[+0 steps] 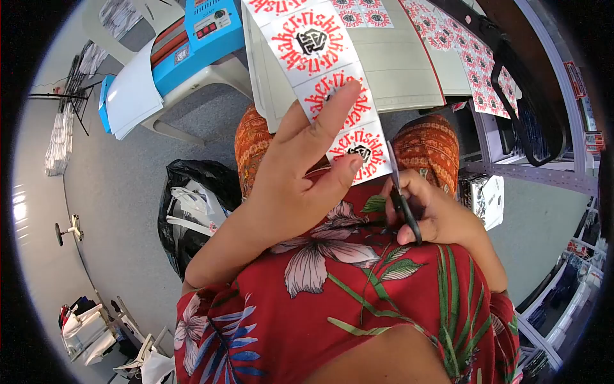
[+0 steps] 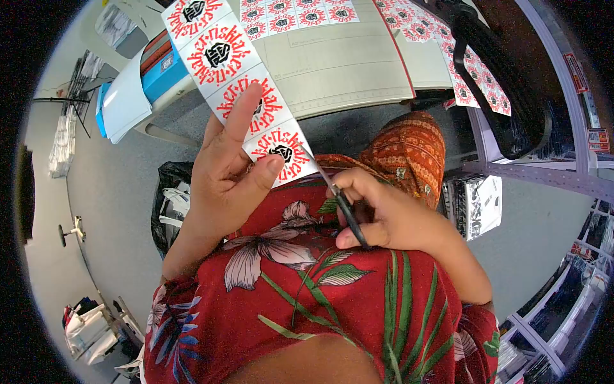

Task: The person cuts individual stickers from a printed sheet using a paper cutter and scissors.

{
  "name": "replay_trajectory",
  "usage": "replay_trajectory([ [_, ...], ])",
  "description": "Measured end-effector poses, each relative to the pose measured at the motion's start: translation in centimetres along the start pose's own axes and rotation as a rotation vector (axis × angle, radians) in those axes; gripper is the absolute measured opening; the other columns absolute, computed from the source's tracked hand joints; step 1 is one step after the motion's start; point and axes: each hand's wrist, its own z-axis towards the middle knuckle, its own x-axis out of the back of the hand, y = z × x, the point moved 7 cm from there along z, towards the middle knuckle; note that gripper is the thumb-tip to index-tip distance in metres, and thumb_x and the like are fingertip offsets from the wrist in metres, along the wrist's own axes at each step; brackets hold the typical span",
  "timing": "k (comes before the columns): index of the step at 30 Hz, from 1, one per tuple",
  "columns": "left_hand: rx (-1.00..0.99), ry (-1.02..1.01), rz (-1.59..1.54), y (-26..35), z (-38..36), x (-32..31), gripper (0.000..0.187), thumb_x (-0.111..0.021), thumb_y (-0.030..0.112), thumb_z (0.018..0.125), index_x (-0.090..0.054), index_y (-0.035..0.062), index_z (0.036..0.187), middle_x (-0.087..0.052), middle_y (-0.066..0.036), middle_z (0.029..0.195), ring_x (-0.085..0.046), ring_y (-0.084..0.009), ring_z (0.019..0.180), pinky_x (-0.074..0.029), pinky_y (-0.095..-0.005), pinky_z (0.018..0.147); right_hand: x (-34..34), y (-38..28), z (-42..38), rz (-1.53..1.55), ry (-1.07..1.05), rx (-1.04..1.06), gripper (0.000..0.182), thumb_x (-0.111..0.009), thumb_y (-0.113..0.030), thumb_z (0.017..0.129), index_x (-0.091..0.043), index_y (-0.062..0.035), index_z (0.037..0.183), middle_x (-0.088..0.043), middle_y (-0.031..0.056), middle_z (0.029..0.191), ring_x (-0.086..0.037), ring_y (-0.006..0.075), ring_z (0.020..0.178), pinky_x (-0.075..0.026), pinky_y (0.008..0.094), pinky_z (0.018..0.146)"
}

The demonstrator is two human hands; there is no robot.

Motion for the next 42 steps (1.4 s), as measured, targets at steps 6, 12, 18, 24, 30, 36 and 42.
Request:
replay_trajectory([
  [6, 0.019, -0.174, 0.190, 0.5, 0.2, -0.8, 0.060, -0.050, -0.012, 0.073, -0.025, -0.0031, 0.128, -0.024, -0.014, 0.126, -0.041, -0.0161, 0.107, -0.041, -0.0213, 0.078, 0.0, 0.2, -0.3, -0.001, -0.023, 0.129, 0.062, -0.073, -0.028, 0.063, -0.036, -0.0048, 0.108, -0.050, 0.0034, 0.078, -0.048, 0.0116, 0.072, -0.039, 0.0252, 0.065],
  [12, -0.025, -0.104, 0.166, 0.5, 0.4, -1.1, 0.059, -0.052, -0.008, 0.072, -0.029, -0.0025, 0.126, -0.031, -0.016, 0.123, -0.042, -0.0213, 0.106, -0.039, -0.0258, 0.082, 0.2, 0.4, -0.4, 0.012, 0.002, 0.143, 0.062, -0.073, -0.028, 0.064, -0.036, -0.0041, 0.108, -0.050, 0.0040, 0.078, -0.048, 0.0115, 0.073, -0.038, 0.0251, 0.067],
  [18, -0.040, -0.164, 0.193, 0.6, 0.4, -1.6, 0.060, -0.048, -0.012, 0.074, -0.022, -0.0052, 0.128, -0.022, -0.015, 0.128, -0.040, -0.0184, 0.109, -0.040, -0.0245, 0.082, 0.3, 0.5, -0.6, 0.027, 0.016, 0.145, 0.061, -0.073, -0.027, 0.064, -0.036, -0.0037, 0.108, -0.050, 0.0040, 0.079, -0.047, 0.0111, 0.074, -0.038, 0.0251, 0.068],
  [24, -0.035, -0.166, 0.174, 0.6, 0.4, -1.8, 0.061, -0.048, -0.012, 0.074, -0.022, -0.0049, 0.128, -0.022, -0.015, 0.128, -0.039, -0.0190, 0.111, -0.040, -0.0248, 0.083, 0.4, 0.5, -0.7, 0.033, 0.023, 0.111, 0.061, -0.073, -0.027, 0.064, -0.036, -0.0037, 0.107, -0.050, 0.0041, 0.079, -0.047, 0.0113, 0.075, -0.038, 0.0252, 0.068],
  [30, -0.041, -0.167, 0.176, 0.6, 0.4, -1.9, 0.061, -0.051, -0.010, 0.074, -0.023, -0.0043, 0.128, -0.022, -0.015, 0.128, -0.038, -0.0195, 0.111, -0.040, -0.0247, 0.083, 0.4, 0.6, -0.8, 0.034, 0.031, 0.104, 0.061, -0.072, -0.028, 0.065, -0.037, -0.0046, 0.108, -0.050, 0.0040, 0.080, -0.048, 0.0116, 0.075, -0.039, 0.0254, 0.068],
  [36, -0.067, -0.165, 0.196, 0.6, 0.5, -1.8, 0.062, -0.053, -0.009, 0.074, -0.023, -0.0035, 0.128, -0.022, -0.016, 0.128, -0.038, -0.0200, 0.111, -0.040, -0.0244, 0.083, 0.6, 0.7, -0.8, 0.045, 0.062, 0.127, 0.060, -0.073, -0.029, 0.064, -0.038, -0.0052, 0.107, -0.050, 0.0037, 0.080, -0.048, 0.0114, 0.075, -0.039, 0.0251, 0.067],
  [42, -0.068, -0.019, 0.129, 0.6, 0.6, -1.5, 0.057, -0.058, -0.001, 0.069, -0.038, 0.0014, 0.122, -0.043, -0.018, 0.117, -0.044, -0.0314, 0.105, -0.035, -0.0327, 0.087, 0.6, 0.8, -0.8, 0.034, 0.075, 0.117, 0.059, -0.073, -0.028, 0.063, -0.039, -0.0055, 0.106, -0.049, 0.0026, 0.078, -0.047, 0.0105, 0.073, -0.039, 0.0244, 0.065],
])
